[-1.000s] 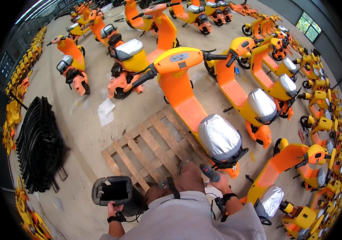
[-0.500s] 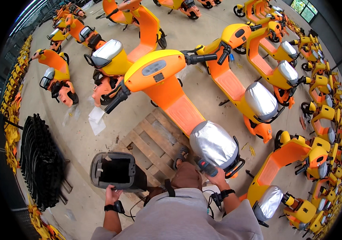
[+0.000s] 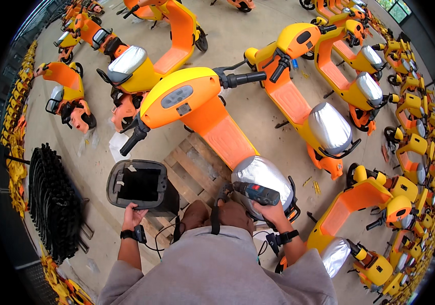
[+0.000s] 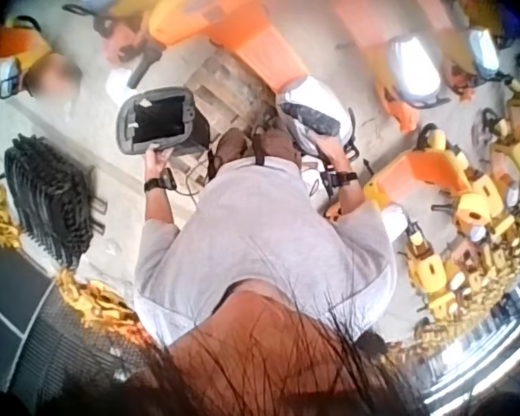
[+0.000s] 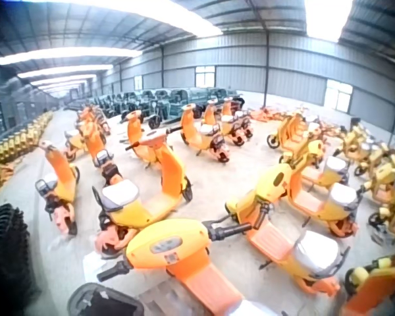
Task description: The person uses a power drill to secure the front console and dashboard components of an electric scooter, then retrieves a bucket-like internal storage part and installs it into another scooter's chassis on a pallet.
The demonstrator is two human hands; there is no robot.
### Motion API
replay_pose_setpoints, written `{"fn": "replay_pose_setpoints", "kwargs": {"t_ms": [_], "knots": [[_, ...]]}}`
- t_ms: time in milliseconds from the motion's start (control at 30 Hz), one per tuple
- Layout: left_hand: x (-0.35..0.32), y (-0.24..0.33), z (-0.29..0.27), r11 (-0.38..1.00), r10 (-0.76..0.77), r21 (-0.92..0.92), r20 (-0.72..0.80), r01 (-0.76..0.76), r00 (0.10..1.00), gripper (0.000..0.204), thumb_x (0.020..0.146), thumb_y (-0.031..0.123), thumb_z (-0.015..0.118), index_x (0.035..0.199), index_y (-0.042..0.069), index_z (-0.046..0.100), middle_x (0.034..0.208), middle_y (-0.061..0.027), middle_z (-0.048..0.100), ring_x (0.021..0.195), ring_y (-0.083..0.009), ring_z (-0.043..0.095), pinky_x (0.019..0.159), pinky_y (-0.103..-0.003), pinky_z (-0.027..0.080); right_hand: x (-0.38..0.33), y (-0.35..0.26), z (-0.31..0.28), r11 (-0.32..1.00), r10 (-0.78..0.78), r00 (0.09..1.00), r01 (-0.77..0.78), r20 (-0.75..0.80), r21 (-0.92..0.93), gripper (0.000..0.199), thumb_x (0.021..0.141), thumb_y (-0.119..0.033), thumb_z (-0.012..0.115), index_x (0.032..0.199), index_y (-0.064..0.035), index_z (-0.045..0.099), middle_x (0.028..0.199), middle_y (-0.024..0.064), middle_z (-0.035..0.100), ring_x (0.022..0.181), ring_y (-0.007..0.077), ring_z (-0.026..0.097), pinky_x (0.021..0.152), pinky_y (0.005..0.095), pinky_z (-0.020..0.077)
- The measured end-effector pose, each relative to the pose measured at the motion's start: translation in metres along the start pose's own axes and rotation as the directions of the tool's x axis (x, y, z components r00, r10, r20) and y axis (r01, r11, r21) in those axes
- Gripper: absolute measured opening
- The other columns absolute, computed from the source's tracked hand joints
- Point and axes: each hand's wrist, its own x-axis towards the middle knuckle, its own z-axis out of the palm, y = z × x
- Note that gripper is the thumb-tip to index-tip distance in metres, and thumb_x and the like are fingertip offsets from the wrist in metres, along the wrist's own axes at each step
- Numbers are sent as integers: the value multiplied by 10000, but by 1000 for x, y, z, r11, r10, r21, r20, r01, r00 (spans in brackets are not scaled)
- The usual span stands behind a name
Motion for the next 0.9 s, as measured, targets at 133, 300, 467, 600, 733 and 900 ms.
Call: {"fn": "replay_pose_setpoints", "kwargs": {"t_ms": [133, 300, 467, 600, 733, 900], "knots": [[4, 7, 11, 1000, 5, 5, -42, -5, 999, 207, 798, 124, 583, 950, 7, 505, 1096, -202, 604, 1117, -425, 601, 1053, -566, 470, -1, -10, 3, 966, 197, 980, -198, 22, 168, 228, 856, -208, 771, 938, -13, 685, 729, 4, 656, 629, 96, 580, 630, 271, 493], [20, 25, 19, 996, 36, 76, -4, -35, 999, 194, 782, 116, 583, 938, 25, 511, 1019, -153, 597, 1036, -366, 636, 1017, -566, 493, 1, -34, 10, 940, 180, 984, -171, -3, 296, 181, 891, -166, 745, 819, -26, 656, 659, -13, 614, 583, 77, 549, 560, 268, 459], [48, 31, 27, 996, -74, 56, -2, 74, 997, 233, 755, 112, 590, 953, 34, 494, 1050, -160, 573, 1099, -398, 600, 1051, -587, 450, -11, -40, 27, 979, -188, 949, 160, -253, -127, 253, 818, -212, 781, 978, -27, 720, 791, 73, 720, 666, 232, 667, 644, 349, 529], [54, 30, 37, 993, -114, 49, 80, 110, 990, 190, 765, 96, 576, 928, 41, 497, 1078, -186, 580, 1102, -409, 595, 1045, -599, 455, -4, -72, 37, 794, -319, 940, 196, -120, -575, 454, 728, -283, 777, 1120, -68, 697, 987, 142, 723, 888, 312, 676, 781, 387, 455], [59, 29, 52, 985, -162, 77, 146, 152, 976, 116, 801, 80, 547, 905, 35, 522, 1045, -170, 612, 1078, -389, 604, 1044, -595, 455, 16, -110, 57, 784, -260, 965, 193, -30, -591, 457, 725, -253, 777, 1128, -63, 673, 965, 139, 721, 850, 314, 679, 756, 395, 468], [67, 33, 78, 981, -192, 68, 280, 180, 940, 98, 828, 66, 529, 916, 21, 532, 1036, -163, 617, 1072, -357, 610, 1042, -579, 460, 38, -147, 85, 895, -362, 932, 339, -30, -289, 233, 831, -167, 737, 1022, -42, 687, 880, 127, 716, 821, 245, 712, 753, 349, 548]]}}
